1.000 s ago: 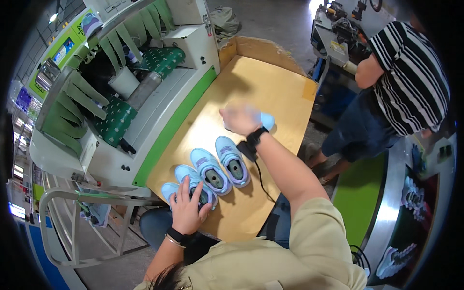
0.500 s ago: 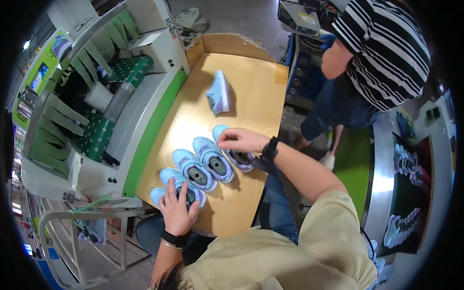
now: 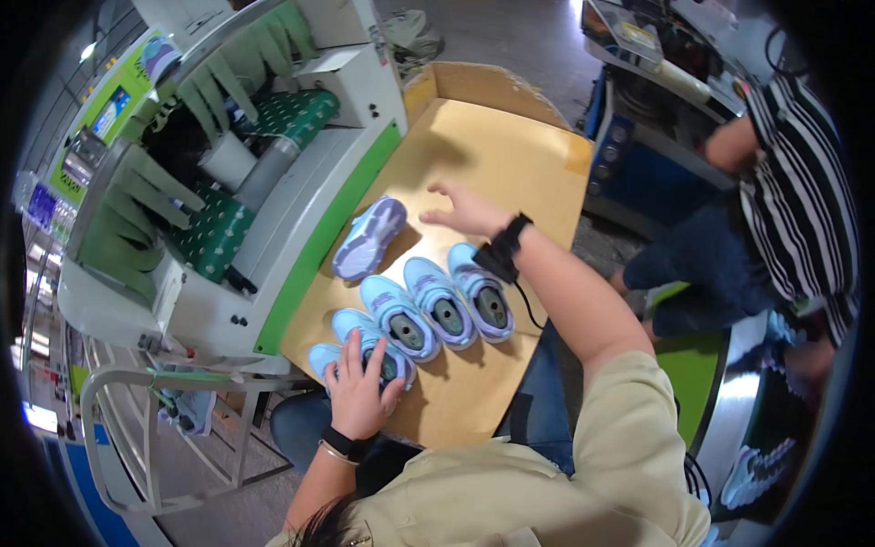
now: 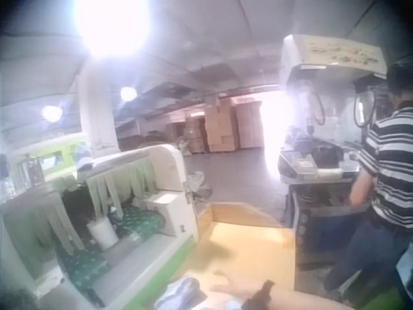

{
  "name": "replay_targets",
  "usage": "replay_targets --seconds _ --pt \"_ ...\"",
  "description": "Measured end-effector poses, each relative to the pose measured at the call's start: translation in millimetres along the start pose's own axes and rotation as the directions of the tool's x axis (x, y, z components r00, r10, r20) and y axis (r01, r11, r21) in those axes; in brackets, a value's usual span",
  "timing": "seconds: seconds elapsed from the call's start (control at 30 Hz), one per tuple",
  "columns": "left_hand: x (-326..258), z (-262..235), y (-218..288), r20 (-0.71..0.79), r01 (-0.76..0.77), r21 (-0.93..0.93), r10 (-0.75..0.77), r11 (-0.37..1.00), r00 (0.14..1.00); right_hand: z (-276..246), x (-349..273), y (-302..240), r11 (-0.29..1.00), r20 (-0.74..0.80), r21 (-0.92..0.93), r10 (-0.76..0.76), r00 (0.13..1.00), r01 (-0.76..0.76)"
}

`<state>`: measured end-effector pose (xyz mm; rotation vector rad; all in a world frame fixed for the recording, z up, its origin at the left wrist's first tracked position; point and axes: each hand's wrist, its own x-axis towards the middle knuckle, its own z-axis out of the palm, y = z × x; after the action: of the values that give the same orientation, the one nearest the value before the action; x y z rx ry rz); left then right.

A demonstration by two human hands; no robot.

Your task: The person picks up light blue and purple sneakers from a conveyor belt and a wooden table. They hold the shoes, turn them over to inspect the soles and uppers, and place them back on the table or conveyor. The person handles the shoes one at a time, repeating the process for multiple pairs.

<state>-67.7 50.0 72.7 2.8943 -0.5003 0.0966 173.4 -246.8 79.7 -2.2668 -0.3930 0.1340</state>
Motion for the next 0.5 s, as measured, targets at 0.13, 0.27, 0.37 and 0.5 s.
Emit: replay_targets --seconds 0.13,0.27,0.37,0.5 --pt "-2.1 1.3 -2.4 -0.004 0.012 0.004 -0.012 1.0 1.0 0.2 90.3 -29.7 0.944 0.234 -0.035 0.327 0.916 -0.329" --pt "1.9 3.4 -1.7 0.016 0.0 0.012 0.0 1.0 1.0 46.8 130.2 -10.4 0.904 0.269 -0.296 0.389 0.881 -0.309" --pt "-3.9 4.7 -4.7 0.008 0.015 0.034 -0.016 0.999 1.0 68.0 123.7 -13.4 0.922 0.336 -0.168 0.387 0.858 -0.35" --pt "-5.3 6.8 -7.4 0.001 0.034 -0.001 -0.034 0.999 0.999 75.8 100.7 -46.5 0.946 0.378 0.165 0.202 0.904 -0.28"
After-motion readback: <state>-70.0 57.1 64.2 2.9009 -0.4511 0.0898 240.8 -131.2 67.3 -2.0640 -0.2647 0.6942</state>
